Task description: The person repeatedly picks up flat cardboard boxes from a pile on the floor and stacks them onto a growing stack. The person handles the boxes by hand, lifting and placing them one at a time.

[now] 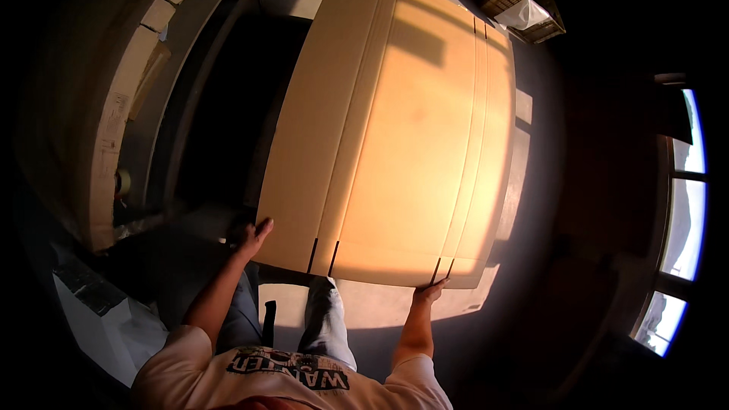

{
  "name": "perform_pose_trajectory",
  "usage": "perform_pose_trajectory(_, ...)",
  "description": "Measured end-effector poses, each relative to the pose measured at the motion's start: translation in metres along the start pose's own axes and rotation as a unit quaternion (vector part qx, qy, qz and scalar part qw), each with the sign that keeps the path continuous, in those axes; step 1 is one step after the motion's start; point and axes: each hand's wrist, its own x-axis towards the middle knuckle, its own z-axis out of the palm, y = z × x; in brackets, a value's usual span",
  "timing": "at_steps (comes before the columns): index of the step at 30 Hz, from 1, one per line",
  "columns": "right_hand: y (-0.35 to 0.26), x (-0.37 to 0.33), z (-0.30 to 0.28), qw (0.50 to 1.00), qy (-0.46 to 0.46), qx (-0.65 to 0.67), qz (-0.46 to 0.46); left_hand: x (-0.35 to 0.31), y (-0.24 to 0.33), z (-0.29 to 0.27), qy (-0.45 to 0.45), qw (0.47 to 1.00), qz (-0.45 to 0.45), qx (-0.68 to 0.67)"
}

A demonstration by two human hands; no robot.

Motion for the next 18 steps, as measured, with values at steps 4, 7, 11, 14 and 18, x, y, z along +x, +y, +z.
perform_pose_trajectory(4, -0.002, -0.014, 0.011, 0.994, 0.047, -0.063, 0.071, -0.006, 0.004, -0.003, 0.054, 0.993, 0.009, 0.104)
perform_pose_trajectory(7, -0.028, -0.018, 0.017, 0.96, 0.103, -0.17, 0.194, -0.002, 0.006, 0.003, 0.061, 0.994, 0.03, 0.081)
perform_pose_trajectory(11, -0.044, -0.026, 0.015, 0.863, 0.174, -0.421, 0.217, -0.004, 0.028, -0.013, 0.027, 0.942, -0.151, 0.3)
perform_pose_trajectory(14, -0.064, 0.024, -0.033, 0.521, -0.074, -0.838, -0.143, -0.044, 0.051, 0.027, 0.189, 0.914, -0.018, 0.359)
perform_pose_trajectory(18, -0.032, -0.03, 0.018, 0.66, -0.075, -0.727, -0.175, -0.1, 0.08, 0.015, 0.025, 0.937, 0.164, 0.306)
